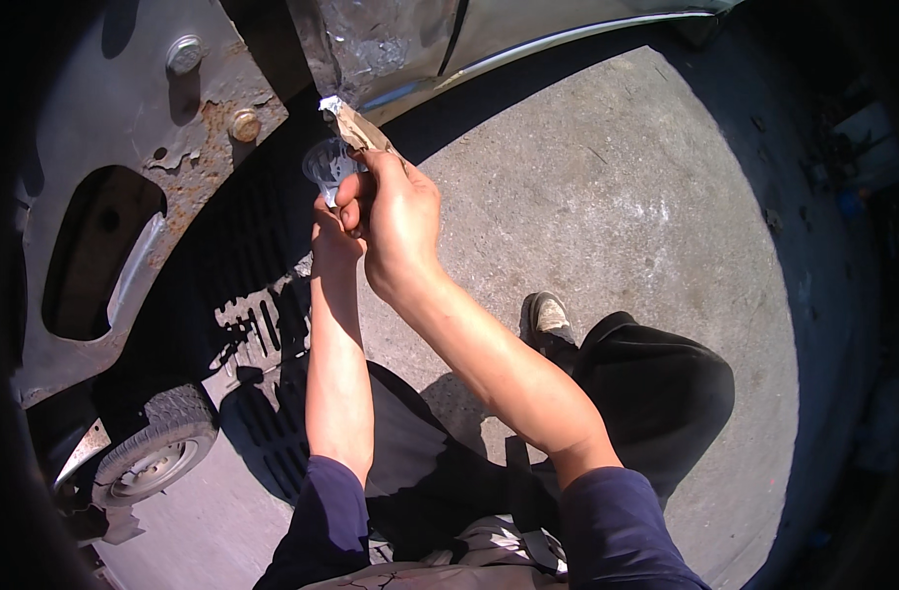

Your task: The person applies a white paste to a damaged area on a vehicle's rear bumper using a small wooden stick. They repeatedly dip the stick into a plastic cup and spread the paste over the rusted and dented surface.

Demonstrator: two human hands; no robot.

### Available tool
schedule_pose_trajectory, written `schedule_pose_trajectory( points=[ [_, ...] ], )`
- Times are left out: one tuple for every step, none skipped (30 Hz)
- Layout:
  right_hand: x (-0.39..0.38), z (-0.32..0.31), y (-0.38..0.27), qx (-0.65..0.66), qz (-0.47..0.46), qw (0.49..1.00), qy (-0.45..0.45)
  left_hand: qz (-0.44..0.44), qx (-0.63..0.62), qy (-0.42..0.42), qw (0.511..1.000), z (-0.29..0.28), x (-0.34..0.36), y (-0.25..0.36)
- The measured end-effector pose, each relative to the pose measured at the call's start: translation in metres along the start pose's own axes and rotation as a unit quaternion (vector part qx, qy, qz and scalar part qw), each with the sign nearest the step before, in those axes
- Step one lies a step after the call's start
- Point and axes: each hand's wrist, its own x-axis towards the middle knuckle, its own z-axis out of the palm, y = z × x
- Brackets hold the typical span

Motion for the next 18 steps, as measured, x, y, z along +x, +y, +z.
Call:
schedule_pose_trajectory(
  points=[
    [0.001, 0.000, 0.001, 0.035, 0.028, 0.999, -0.011, -0.002, 0.003, -0.019, 1.000, -0.001, -0.003, -0.001],
    [0.002, 0.002, 0.002, 0.072, 0.043, 0.996, -0.008, 0.000, 0.044, -0.017, 0.999, -0.002, -0.005, -0.003],
    [0.005, 0.003, 0.003, 0.109, 0.059, 0.992, -0.006, -0.003, -0.013, -0.045, 0.999, -0.003, -0.005, -0.004],
    [0.007, 0.005, 0.004, 0.145, 0.078, 0.986, 0.003, -0.002, -0.085, -0.123, 0.989, -0.004, -0.004, -0.006],
    [0.009, 0.005, 0.003, 0.172, 0.085, 0.981, -0.011, -0.001, -0.159, -0.130, 0.979, -0.004, -0.003, -0.006],
    [0.011, 0.005, 0.002, 0.201, 0.088, 0.975, -0.021, -0.014, -0.230, -0.142, 0.963, -0.003, -0.001, -0.007],
    [0.012, 0.005, 0.001, 0.229, 0.091, 0.969, -0.031, -0.008, -0.234, -0.148, 0.961, -0.001, 0.000, -0.007],
    [0.013, 0.005, 0.000, 0.258, 0.092, 0.961, -0.040, -0.002, -0.209, -0.174, 0.962, 0.003, 0.001, -0.007],
    [0.013, 0.004, -0.001, 0.263, 0.097, 0.960, -0.026, -0.001, -0.192, -0.170, 0.967, 0.009, 0.001, -0.007],
    [0.012, 0.003, -0.001, 0.272, 0.097, 0.957, -0.026, -0.006, -0.216, -0.125, 0.968, 0.016, 0.001, -0.006],
    [0.010, 0.002, -0.002, 0.281, 0.096, 0.955, -0.027, -0.014, -0.246, -0.004, 0.969, 0.023, -0.001, -0.005],
    [0.008, 0.001, -0.001, 0.289, 0.096, 0.952, -0.028, -0.005, -0.233, 0.056, 0.971, 0.031, -0.004, -0.005],
    [0.006, 0.000, -0.001, 0.290, 0.095, 0.952, -0.031, 0.008, -0.190, 0.068, 0.979, 0.038, -0.007, -0.005],
    [0.005, 0.000, -0.001, 0.285, 0.099, 0.953, -0.031, 0.002, -0.197, 0.104, 0.975, 0.044, -0.010, -0.005],
    [0.004, 0.001, 0.001, 0.280, 0.103, 0.954, -0.030, 0.010, -0.188, 0.107, 0.976, 0.047, -0.014, -0.007],
    [0.003, 0.002, 0.002, 0.275, 0.105, 0.955, -0.028, 0.012, -0.187, 0.117, 0.975, 0.047, -0.015, -0.007],
    [0.003, 0.003, 0.004, 0.270, 0.105, 0.957, -0.028, 0.013, -0.196, 0.106, 0.975, 0.043, -0.015, -0.007],
    [0.004, 0.004, 0.005, 0.262, 0.103, 0.959, -0.033, -0.010, -0.271, 0.052, 0.961, 0.037, -0.012, -0.007]
  ],
)
